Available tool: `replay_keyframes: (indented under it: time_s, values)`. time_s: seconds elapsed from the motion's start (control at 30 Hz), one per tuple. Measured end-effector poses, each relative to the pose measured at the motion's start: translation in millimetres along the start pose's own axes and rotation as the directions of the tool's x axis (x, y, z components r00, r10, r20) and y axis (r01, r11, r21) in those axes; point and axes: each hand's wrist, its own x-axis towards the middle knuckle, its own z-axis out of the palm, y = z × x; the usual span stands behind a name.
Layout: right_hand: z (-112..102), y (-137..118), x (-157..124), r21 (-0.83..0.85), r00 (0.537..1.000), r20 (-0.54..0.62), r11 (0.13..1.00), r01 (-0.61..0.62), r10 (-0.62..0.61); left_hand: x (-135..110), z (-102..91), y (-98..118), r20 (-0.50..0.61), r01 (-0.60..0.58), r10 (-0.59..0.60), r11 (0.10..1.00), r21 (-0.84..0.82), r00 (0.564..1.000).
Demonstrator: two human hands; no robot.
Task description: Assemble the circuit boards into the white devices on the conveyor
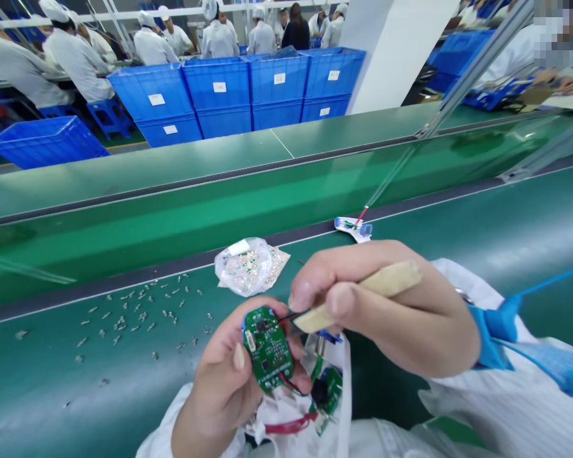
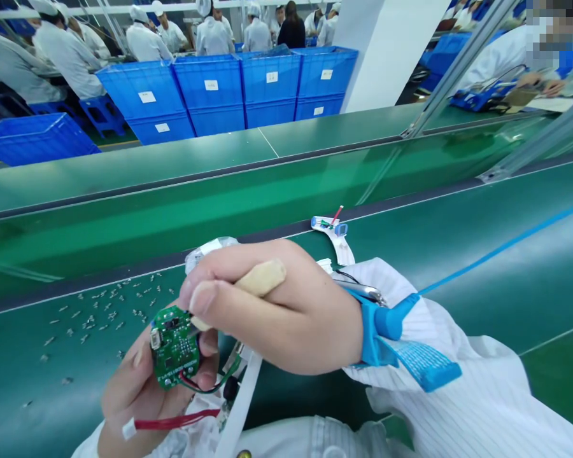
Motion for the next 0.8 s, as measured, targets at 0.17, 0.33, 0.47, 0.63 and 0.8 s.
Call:
replay_keyframes:
  time_s: [0.17,0.33,0.47,0.63,0.8]
  values:
    - [3.2,-5.3,-0.7,-0.041,0.999,0.044,0.999,-0.030,0.032,-1.7,7.9,1.4,-0.118,-0.010,0.015,0.999,0.036,0.993]
    - [2.3,-3.9,-0.9,0.089,0.991,0.134,0.996,-0.029,0.017,-2.3,6.9,2.2,-0.073,0.017,-0.012,0.998,0.063,0.997]
    - [1.5,-2.7,1.1,0.074,0.994,0.107,0.997,-0.004,-0.004,0.1,4.6,1.4,0.072,-0.048,0.040,0.993,0.109,0.997]
    - [3.1,-2.3,0.6,0.084,0.995,0.065,0.994,0.072,-0.078,2.3,7.6,1.2,0.064,-0.067,0.061,0.992,0.111,0.996]
    - [3.1,-4.4,-0.8,0.065,0.998,0.071,0.998,-0.008,0.004,0.8,8.8,1.7,0.067,-0.049,0.045,0.997,0.057,0.997]
